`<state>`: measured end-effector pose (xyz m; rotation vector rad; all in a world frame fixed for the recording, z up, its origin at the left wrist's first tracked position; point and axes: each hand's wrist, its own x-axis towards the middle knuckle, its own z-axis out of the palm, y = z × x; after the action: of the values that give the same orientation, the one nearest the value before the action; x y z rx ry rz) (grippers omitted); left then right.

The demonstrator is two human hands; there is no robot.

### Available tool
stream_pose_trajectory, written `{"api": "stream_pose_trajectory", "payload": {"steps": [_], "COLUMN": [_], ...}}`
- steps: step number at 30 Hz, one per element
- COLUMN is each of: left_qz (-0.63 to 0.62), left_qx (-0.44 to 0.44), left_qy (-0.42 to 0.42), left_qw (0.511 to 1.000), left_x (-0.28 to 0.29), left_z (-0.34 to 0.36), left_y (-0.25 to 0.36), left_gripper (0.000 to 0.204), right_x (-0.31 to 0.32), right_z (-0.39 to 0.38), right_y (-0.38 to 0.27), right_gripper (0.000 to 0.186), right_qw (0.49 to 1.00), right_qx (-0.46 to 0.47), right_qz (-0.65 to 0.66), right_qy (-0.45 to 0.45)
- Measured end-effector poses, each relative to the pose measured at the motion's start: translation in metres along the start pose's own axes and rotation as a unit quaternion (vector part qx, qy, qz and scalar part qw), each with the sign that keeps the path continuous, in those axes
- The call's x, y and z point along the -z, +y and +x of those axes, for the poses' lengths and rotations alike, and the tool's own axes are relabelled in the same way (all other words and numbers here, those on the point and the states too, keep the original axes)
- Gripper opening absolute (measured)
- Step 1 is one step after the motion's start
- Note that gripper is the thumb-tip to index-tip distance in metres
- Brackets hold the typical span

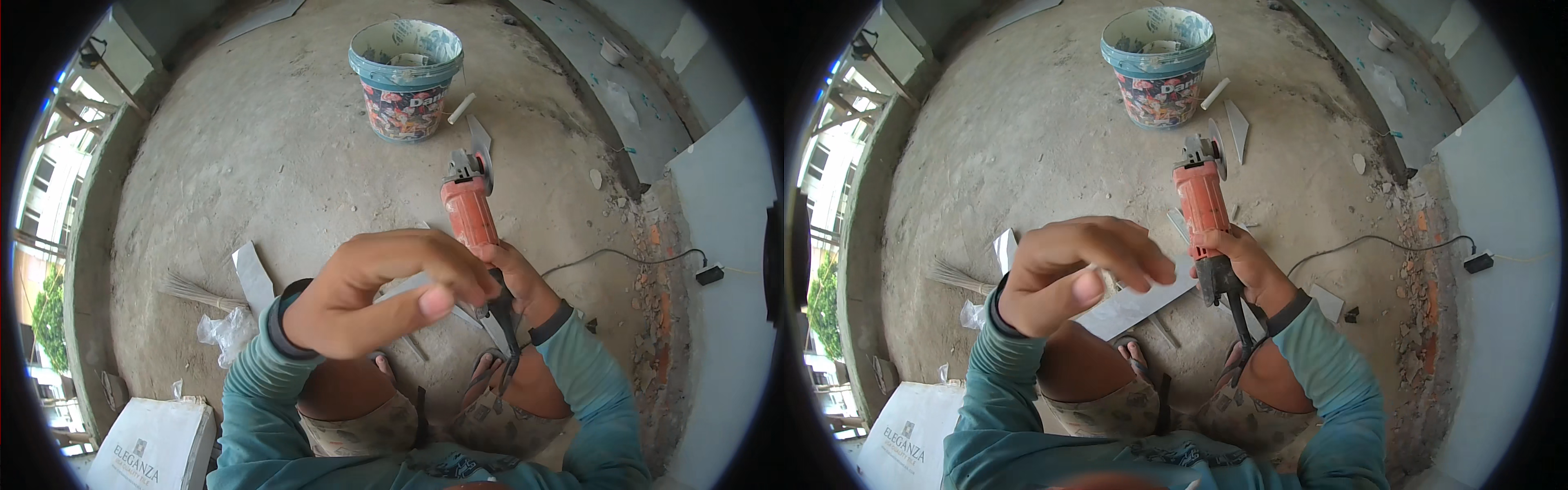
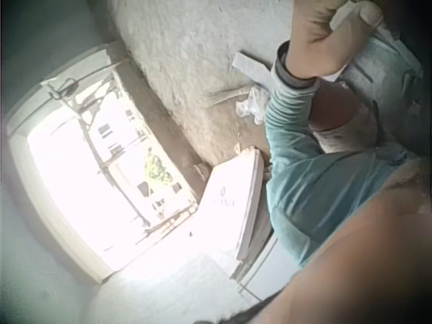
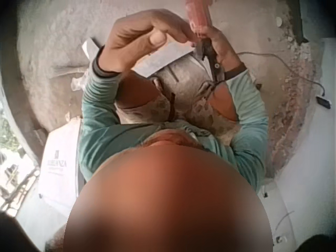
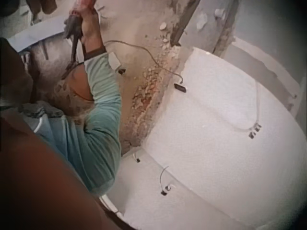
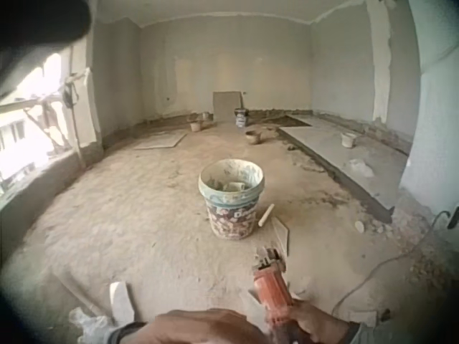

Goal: Cutting a piece of tile using a hand-held angle grinder.

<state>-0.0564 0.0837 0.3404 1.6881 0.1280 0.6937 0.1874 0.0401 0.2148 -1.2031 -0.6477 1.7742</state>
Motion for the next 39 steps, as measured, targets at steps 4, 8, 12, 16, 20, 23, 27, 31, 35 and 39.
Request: {"api": "stream_pose_trajectory", "payload": {"steps": [4, 8, 12, 16, 20, 23, 27, 31, 35, 39], "left_qz": [-0.286, -0.348, -0.398, -0.497, -0.575, -0.617, -0.569, -0.580, -0.614, -0.621], "left_qx": [-0.202, -0.113, -0.047, -0.053, 0.067, 0.150, 0.112, 0.097, -0.026, -0.243], "left_qy": [0.031, 0.018, 0.004, 0.020, 0.075, 0.116, -0.075, -0.086, 0.074, 0.061], "left_qw": [0.936, 0.931, 0.916, 0.866, 0.812, 0.763, 0.811, 0.804, 0.786, 0.743], "left_x": [-0.059, -0.072, -0.078, -0.102, -0.114, -0.110, -0.104, -0.098, -0.089, -0.106], "left_z": [0.004, -0.010, -0.032, -0.056, -0.061, -0.059, -0.051, -0.028, 0.003, 0.000], "left_y": [0.002, -0.014, -0.039, -0.069, -0.052, -0.056, -0.076, -0.067, -0.043, -0.071], "left_gripper": [0.043, 0.042, 0.044, 0.049, 0.049, 0.049, 0.057, 0.077, 0.085, 0.082], "right_x": [0.052, 0.089, 0.111, 0.115, 0.115, 0.107, 0.101, 0.101, 0.096, 0.090], "right_z": [-0.004, 0.009, 0.012, 0.018, 0.017, 0.013, 0.016, 0.023, 0.025, 0.026], "right_y": [-0.014, -0.020, -0.019, -0.007, -0.002, -0.003, -0.007, -0.003, -0.005, -0.006], "right_gripper": [0.042, 0.041, 0.039, 0.039, 0.041, 0.040, 0.043, 0.045, 0.041, 0.046], "right_qw": [0.993, 0.982, 0.975, 0.970, 0.980, 0.982, 0.986, 0.985, 0.981, 0.983], "right_qx": [-0.010, 0.021, 0.025, 0.030, 0.003, -0.013, -0.005, 0.004, -0.013, -0.019], "right_qz": [-0.068, -0.105, -0.113, -0.165, -0.134, -0.124, -0.117, -0.117, -0.151, -0.130], "right_qy": [0.098, 0.155, 0.188, 0.175, 0.150, 0.141, 0.119, 0.128, 0.124, 0.130]}}
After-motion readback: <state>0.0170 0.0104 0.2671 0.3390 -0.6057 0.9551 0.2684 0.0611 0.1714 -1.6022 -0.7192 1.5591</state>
